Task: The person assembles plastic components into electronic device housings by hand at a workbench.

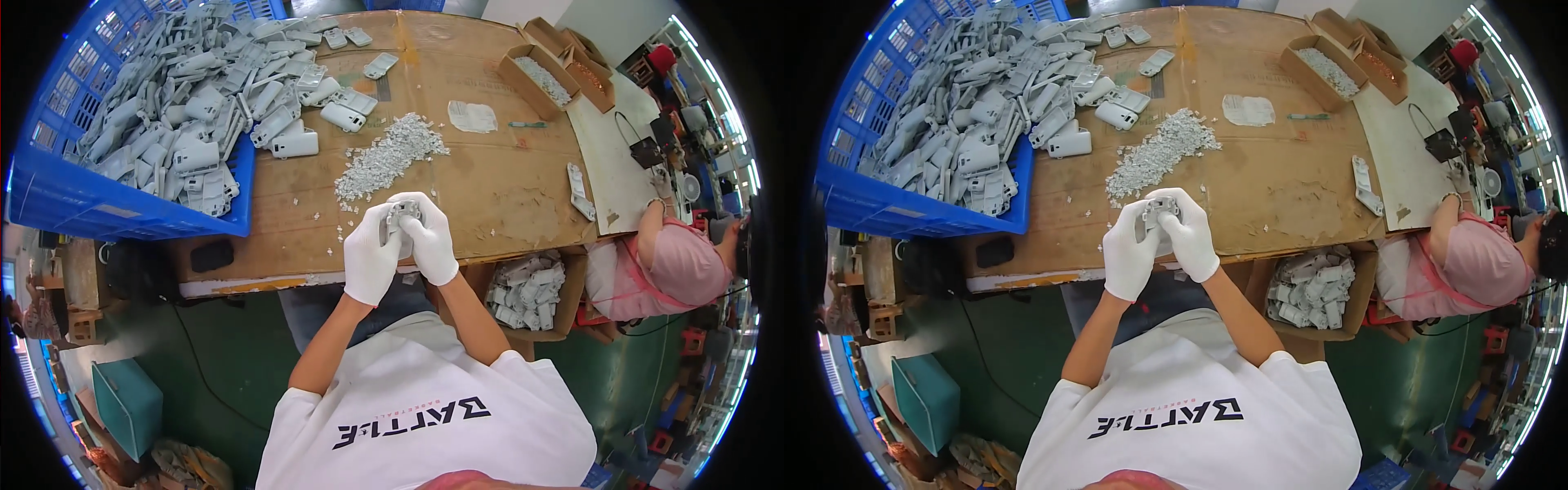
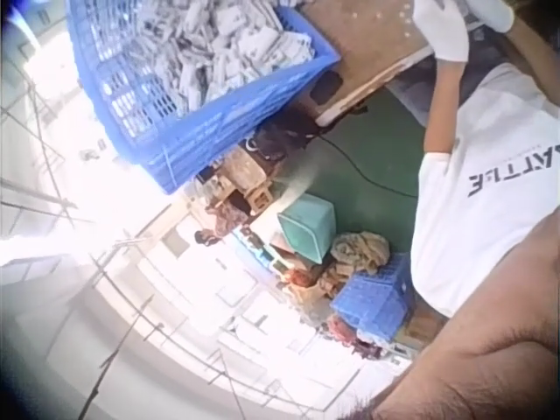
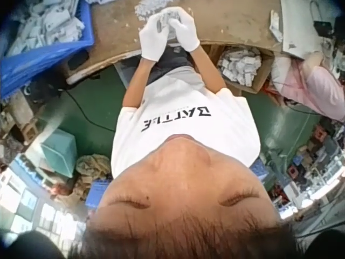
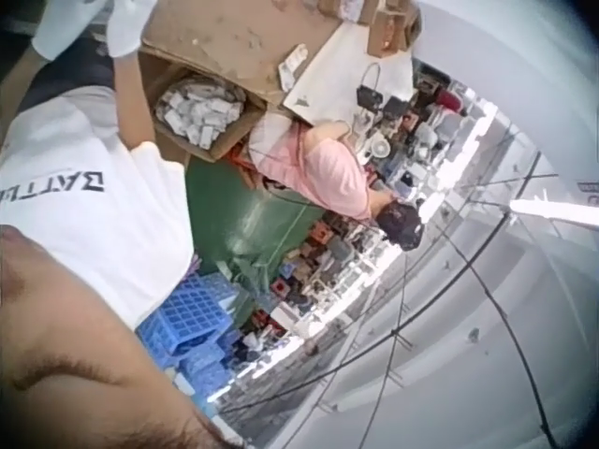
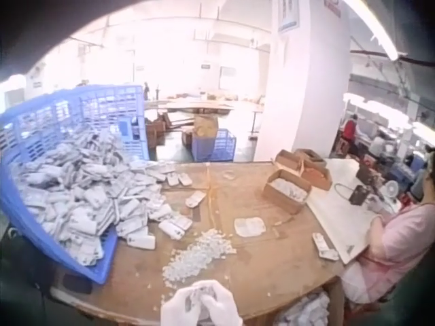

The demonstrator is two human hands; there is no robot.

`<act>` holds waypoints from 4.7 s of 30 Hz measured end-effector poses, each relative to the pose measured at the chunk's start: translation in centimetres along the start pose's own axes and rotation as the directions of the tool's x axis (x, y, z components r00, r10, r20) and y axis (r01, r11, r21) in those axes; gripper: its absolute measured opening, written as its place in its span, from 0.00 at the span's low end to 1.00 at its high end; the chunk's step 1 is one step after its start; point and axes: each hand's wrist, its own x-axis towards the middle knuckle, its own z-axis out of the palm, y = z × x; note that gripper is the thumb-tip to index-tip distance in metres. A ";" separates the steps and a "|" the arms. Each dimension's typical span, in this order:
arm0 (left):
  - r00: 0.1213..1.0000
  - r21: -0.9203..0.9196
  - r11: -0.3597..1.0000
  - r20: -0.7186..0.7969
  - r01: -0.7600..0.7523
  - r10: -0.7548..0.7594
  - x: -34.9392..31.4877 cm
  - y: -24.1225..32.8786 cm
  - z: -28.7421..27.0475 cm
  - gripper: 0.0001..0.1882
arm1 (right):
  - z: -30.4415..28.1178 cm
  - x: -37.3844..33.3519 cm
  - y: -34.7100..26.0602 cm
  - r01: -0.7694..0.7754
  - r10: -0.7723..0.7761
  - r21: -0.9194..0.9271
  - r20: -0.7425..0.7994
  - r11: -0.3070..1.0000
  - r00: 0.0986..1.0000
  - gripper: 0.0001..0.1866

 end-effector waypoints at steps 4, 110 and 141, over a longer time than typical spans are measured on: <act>0.999 0.020 1.000 0.026 0.022 -0.023 0.1 0.5 1.2 0.14 | -1.3 0.0 0.0 -0.024 0.023 0.040 0.008 0.999 1.000 0.16; 0.939 0.484 0.812 0.265 -0.326 0.219 7.1 -11.6 -12.0 0.17 | -6.8 11.9 2.5 0.025 -0.081 -0.995 0.017 0.095 0.997 0.06; 0.975 0.151 0.989 -0.222 0.001 0.033 8.3 -8.7 -8.4 0.27 | 9.6 9.0 1.8 0.573 -0.590 -0.551 0.171 0.607 0.789 0.07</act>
